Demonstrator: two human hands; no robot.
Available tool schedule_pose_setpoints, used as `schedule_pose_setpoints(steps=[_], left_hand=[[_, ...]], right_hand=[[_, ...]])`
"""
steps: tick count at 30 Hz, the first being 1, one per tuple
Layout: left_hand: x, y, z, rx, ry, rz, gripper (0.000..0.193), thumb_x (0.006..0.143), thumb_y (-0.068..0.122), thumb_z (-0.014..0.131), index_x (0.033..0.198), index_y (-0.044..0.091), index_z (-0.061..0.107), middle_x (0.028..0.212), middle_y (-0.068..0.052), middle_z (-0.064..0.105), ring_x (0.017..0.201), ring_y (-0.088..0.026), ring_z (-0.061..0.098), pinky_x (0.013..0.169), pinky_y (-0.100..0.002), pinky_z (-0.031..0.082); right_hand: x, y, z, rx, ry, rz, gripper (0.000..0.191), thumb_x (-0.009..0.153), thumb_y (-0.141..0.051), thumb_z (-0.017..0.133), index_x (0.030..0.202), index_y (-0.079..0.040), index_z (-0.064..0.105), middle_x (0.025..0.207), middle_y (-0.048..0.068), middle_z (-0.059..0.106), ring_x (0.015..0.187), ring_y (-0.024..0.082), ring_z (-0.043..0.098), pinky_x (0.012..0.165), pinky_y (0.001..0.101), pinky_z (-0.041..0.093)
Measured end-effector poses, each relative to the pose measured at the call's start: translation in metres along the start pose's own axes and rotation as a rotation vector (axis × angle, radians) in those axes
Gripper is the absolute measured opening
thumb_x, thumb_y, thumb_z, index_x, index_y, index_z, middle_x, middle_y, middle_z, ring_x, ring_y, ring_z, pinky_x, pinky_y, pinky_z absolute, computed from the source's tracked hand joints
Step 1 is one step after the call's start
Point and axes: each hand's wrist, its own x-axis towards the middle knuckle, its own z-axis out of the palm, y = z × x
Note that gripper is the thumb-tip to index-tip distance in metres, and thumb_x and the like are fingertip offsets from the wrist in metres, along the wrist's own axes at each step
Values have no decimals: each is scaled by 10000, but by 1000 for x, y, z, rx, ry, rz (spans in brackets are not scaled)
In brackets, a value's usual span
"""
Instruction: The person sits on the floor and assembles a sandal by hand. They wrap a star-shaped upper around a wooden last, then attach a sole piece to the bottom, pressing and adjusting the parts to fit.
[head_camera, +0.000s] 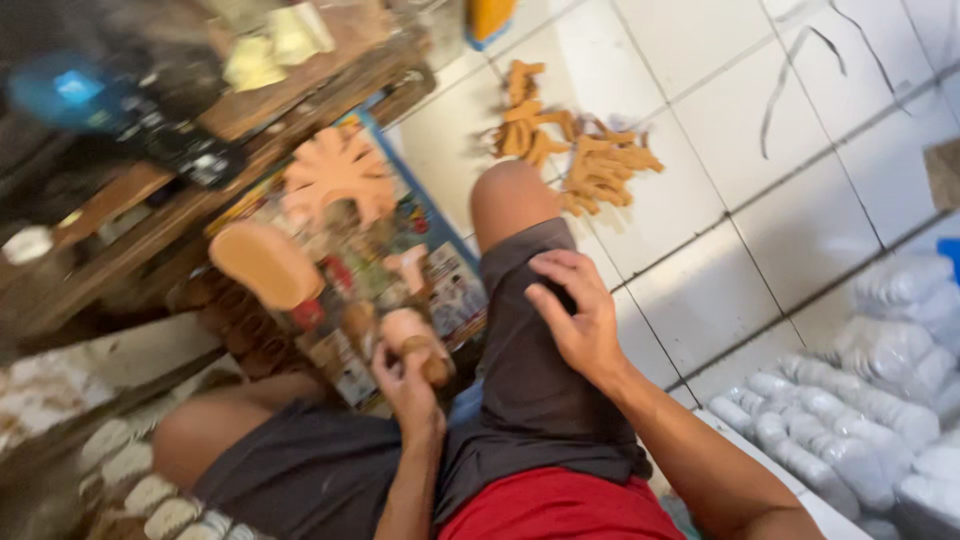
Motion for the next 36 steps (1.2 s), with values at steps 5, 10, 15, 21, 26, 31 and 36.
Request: schedule_pose_setpoints(steps=[5, 10, 15, 21, 26, 31, 36], left_hand=[[15, 1, 20, 17, 62, 159, 726, 871, 96, 673, 1529, 32, 373, 1411, -175, 532, 1213, -280, 587, 992, -379, 510], [17, 7, 42, 205, 50, 191, 715, 965, 204, 626, 1591, 32, 326, 1574, -191, 453, 1399, -305, 507, 1089, -399, 452], [24, 9, 63, 880, 94, 83, 856, 937, 300, 749, 1581, 38, 249, 1594, -241, 324, 1437, -384, 374, 1115, -500, 370], [48, 6, 81, 1144, 203, 62, 930, 821, 250, 820, 1572, 41, 313, 1527, -227, 355, 1390, -418, 403, 1089, -530, 404], [61, 1, 85, 1210, 177, 125, 1002, 742, 143, 856, 1557, 14, 287, 1493, -242, 349, 1367, -429, 409, 1116, -555, 386], [69, -3, 90, 1132, 203, 76, 998, 762, 141, 839, 1561, 7, 257, 1464, -248, 335, 1353, -416, 415, 1105, -541, 415], [72, -7, 92, 1168, 203, 117, 938, 815, 170, 820, 1566, 4, 282, 1488, -232, 347, 1381, -407, 416, 1105, -539, 422]], right_hand=[[29, 79, -16, 362, 187, 410, 240, 973, -82, 700, 1192, 17, 706, 1167, 102, 707, 1095, 177, 664, 981, 303, 518], [79, 159, -9, 157, 117, 628, 277, 955, -156, 711, 1182, 2, 720, 1006, 93, 757, 909, 154, 686, 841, 293, 547], [130, 209, 18, -88, -37, 568, 310, 915, -190, 747, 1155, 4, 715, 930, 115, 751, 847, 182, 704, 786, 316, 564], [198, 252, 47, -324, -161, 557, 434, 844, -235, 786, 1207, -15, 696, 959, 166, 724, 855, 296, 700, 770, 396, 553], [252, 263, 68, -439, -140, 517, 467, 827, -222, 784, 1232, -16, 673, 1041, 197, 699, 933, 349, 681, 807, 454, 537], [294, 263, 97, -387, -46, 368, 318, 896, -138, 696, 1190, -22, 668, 1068, 203, 654, 919, 376, 656, 819, 465, 532], [312, 268, 112, -410, 11, 306, 240, 894, -73, 659, 1124, -4, 664, 1114, 223, 633, 1034, 404, 609, 900, 461, 506]])
